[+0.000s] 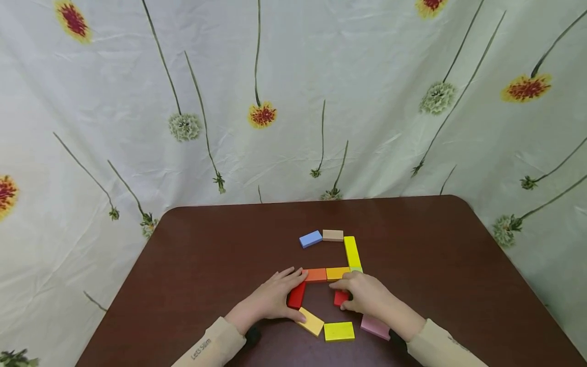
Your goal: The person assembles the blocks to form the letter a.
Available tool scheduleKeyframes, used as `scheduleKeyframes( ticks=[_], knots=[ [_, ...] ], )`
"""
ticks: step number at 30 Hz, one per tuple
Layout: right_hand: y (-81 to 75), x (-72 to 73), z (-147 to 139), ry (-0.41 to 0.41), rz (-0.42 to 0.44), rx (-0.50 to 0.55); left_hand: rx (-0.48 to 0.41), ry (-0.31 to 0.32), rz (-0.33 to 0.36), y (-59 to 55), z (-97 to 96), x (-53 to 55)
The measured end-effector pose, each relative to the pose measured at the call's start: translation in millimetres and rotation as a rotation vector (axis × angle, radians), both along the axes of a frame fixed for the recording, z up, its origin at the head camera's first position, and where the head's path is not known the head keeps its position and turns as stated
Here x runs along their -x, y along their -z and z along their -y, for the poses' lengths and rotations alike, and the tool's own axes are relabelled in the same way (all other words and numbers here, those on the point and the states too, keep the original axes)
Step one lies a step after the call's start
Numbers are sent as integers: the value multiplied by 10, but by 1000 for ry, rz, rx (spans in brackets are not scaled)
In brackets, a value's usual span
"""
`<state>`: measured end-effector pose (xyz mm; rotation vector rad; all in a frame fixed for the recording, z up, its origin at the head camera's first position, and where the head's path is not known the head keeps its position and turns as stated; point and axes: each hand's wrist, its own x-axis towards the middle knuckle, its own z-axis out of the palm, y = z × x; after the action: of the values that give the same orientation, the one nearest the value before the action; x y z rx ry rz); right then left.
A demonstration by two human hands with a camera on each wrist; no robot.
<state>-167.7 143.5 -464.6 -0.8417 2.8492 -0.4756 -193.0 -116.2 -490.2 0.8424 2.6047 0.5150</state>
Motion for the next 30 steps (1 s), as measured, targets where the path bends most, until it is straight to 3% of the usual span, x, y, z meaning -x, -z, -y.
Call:
scheduleKeyframes(
  ticks=[6,11,22,30],
  knots=[
    [-16,-6,-90,-86,34,15,-2,2,2,-9,3,15],
    [-1,12,-153,-132,3,63,-8,2,0,-4,12,22],
    [8,40,-199,-109,65,94,-14,15,-16,7,10,22],
    [32,21,-218,-110,58,119,-8,12,-5,20,13,11]
  ],
)
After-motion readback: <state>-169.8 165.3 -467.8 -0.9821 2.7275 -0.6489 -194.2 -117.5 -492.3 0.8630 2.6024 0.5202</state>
